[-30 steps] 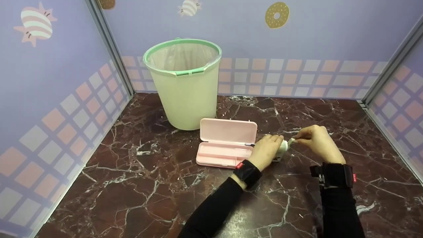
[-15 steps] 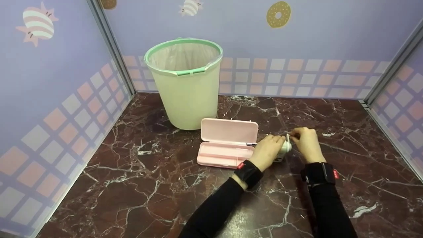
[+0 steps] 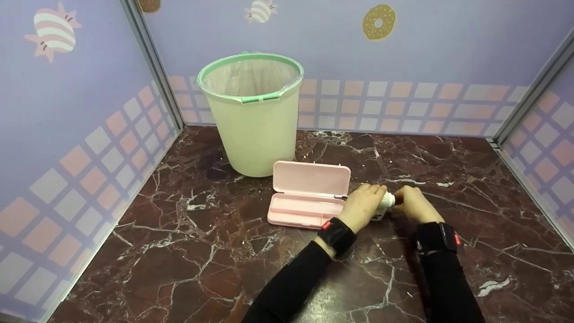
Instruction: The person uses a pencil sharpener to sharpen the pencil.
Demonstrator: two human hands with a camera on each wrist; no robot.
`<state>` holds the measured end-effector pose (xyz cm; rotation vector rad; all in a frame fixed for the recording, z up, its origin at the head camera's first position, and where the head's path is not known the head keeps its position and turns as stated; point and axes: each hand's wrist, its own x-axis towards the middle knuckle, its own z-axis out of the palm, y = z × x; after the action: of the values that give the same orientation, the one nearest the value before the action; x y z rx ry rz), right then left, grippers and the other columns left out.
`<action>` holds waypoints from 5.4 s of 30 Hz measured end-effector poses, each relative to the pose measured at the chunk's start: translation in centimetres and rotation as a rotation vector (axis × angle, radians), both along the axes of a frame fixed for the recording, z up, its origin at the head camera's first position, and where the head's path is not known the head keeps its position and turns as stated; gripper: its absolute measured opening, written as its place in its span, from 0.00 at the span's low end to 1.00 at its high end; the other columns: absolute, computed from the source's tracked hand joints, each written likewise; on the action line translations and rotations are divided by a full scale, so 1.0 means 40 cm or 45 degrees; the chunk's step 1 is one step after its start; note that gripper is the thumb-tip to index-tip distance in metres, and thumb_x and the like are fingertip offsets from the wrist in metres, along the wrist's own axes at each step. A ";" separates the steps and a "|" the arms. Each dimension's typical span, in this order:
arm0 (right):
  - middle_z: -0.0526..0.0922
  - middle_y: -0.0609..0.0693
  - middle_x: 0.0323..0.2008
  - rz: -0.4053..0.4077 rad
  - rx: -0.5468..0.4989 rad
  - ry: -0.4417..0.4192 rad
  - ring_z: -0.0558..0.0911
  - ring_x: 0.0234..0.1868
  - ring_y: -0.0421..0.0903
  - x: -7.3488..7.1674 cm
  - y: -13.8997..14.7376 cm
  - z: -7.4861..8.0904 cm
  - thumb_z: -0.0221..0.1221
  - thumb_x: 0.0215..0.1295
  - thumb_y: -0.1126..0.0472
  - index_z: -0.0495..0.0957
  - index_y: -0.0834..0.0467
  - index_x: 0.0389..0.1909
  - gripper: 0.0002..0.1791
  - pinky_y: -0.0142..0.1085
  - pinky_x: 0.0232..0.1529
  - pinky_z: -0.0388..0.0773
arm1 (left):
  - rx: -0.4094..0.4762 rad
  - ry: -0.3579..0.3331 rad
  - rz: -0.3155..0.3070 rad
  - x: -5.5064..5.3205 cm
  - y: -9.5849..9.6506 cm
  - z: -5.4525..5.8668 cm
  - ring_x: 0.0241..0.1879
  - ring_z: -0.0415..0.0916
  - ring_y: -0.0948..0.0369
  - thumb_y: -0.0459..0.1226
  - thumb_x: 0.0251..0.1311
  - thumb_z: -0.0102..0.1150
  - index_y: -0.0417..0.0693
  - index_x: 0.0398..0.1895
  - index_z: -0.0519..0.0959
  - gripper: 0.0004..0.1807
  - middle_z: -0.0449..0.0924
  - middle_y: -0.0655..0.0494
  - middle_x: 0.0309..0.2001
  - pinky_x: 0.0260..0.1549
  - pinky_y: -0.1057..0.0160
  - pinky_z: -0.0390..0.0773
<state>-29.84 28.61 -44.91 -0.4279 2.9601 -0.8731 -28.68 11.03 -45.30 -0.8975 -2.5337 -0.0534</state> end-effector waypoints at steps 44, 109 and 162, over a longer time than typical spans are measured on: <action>0.71 0.69 0.65 0.181 -0.033 0.049 0.71 0.64 0.67 0.033 -0.046 0.092 0.76 0.42 0.63 0.64 0.63 0.69 0.50 0.61 0.65 0.66 | -0.041 -0.383 -0.041 -0.029 -0.144 0.129 0.42 0.84 0.58 0.41 0.53 0.71 0.48 0.41 0.85 0.13 0.87 0.56 0.41 0.45 0.62 0.82; 0.86 0.63 0.44 0.187 0.029 0.226 0.83 0.44 0.58 0.037 -0.139 0.076 0.70 0.45 0.74 0.81 0.67 0.51 0.26 0.51 0.48 0.79 | 0.018 -0.268 0.177 -0.065 -0.167 0.086 0.33 0.86 0.55 0.34 0.45 0.70 0.51 0.26 0.86 0.04 0.88 0.55 0.32 0.30 0.57 0.84; 0.86 0.65 0.44 0.194 0.024 0.232 0.83 0.44 0.60 0.039 -0.135 0.077 0.71 0.47 0.72 0.81 0.68 0.51 0.26 0.53 0.48 0.79 | 0.035 -0.853 0.403 -0.126 -0.374 0.102 0.49 0.83 0.54 0.33 0.36 0.80 0.49 0.29 0.89 0.12 0.88 0.53 0.43 0.51 0.58 0.80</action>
<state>-28.27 23.20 -41.82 -0.7602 3.0419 -0.8312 -33.73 -3.93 -41.20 -0.5049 -3.2531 -0.3386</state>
